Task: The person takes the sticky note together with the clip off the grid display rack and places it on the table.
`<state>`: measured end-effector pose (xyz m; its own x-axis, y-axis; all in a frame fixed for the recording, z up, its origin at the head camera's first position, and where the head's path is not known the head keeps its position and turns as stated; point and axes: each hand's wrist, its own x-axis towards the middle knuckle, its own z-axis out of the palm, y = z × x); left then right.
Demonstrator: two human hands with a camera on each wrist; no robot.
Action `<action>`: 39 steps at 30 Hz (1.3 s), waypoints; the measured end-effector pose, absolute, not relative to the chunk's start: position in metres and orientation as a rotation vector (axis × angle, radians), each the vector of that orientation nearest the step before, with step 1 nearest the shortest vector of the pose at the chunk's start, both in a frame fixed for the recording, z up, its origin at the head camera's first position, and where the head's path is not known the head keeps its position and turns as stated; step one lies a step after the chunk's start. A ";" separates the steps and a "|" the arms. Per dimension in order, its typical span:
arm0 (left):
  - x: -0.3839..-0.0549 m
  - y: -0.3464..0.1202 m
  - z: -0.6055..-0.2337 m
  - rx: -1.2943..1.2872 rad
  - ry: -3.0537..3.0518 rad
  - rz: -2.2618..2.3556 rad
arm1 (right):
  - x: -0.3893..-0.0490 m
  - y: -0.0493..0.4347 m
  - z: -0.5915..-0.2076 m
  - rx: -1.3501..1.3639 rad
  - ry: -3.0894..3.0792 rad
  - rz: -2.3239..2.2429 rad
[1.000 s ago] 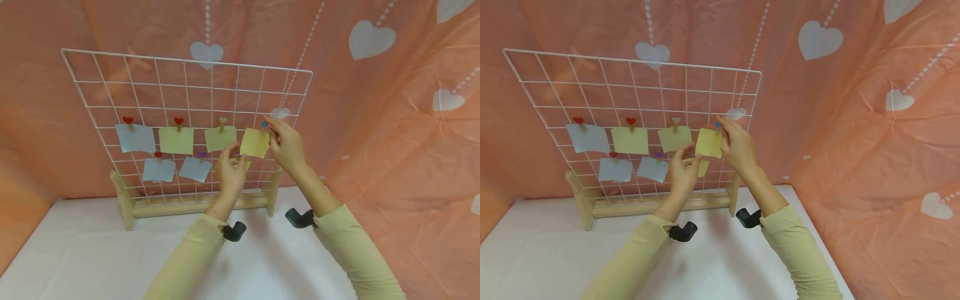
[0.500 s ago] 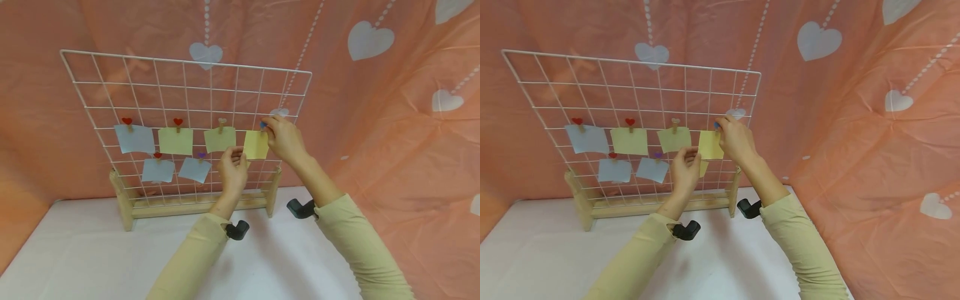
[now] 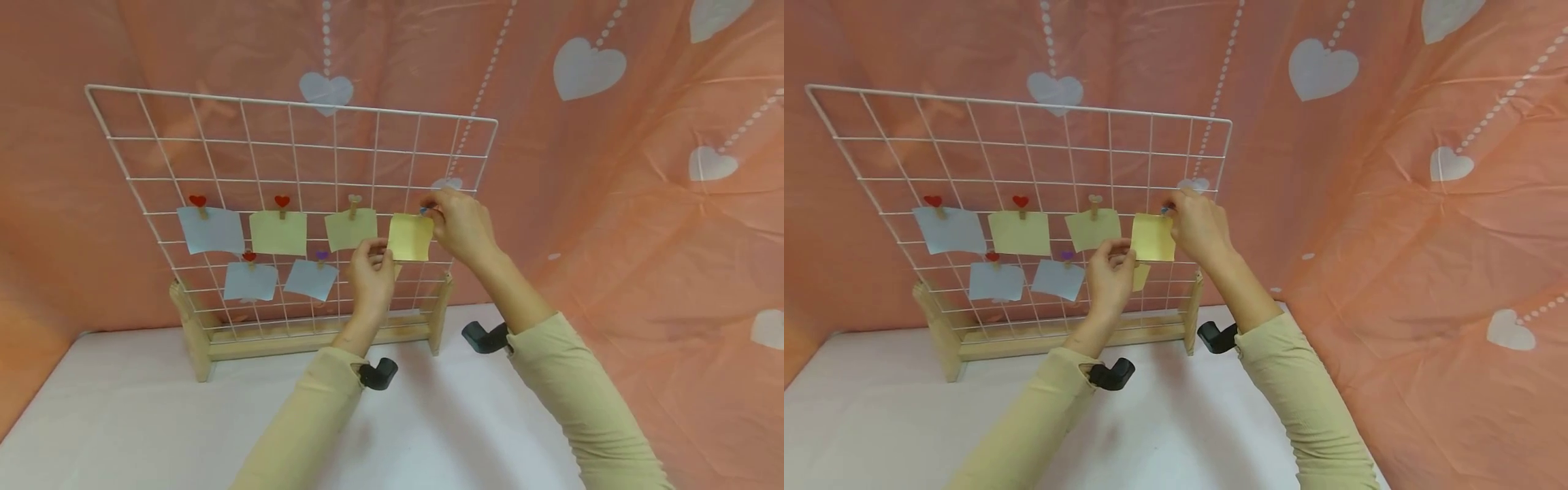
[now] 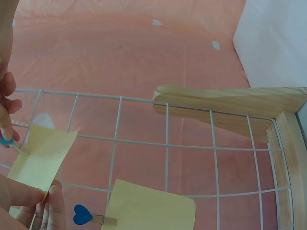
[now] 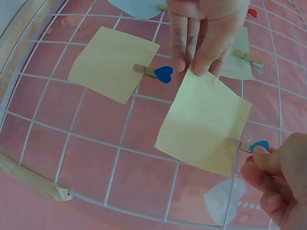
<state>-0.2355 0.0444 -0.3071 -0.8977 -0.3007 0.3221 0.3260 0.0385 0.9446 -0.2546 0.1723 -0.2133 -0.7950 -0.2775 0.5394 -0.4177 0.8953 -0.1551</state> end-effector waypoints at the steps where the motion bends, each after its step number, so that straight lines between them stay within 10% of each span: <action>1: -0.235 0.044 -0.307 -0.025 -1.891 -1.916 | -0.255 0.173 -0.214 0.503 -2.527 0.378; 39: -0.194 0.026 -0.389 0.078 -2.186 -1.914 | -0.221 0.252 -0.320 0.217 -2.323 1.276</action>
<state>-0.1944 0.0264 -0.3894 -0.9711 -0.1931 0.1401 0.1133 0.1436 0.9831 -0.2206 0.2524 -0.3198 -0.8731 0.0885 0.4793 -0.3570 0.5534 -0.7525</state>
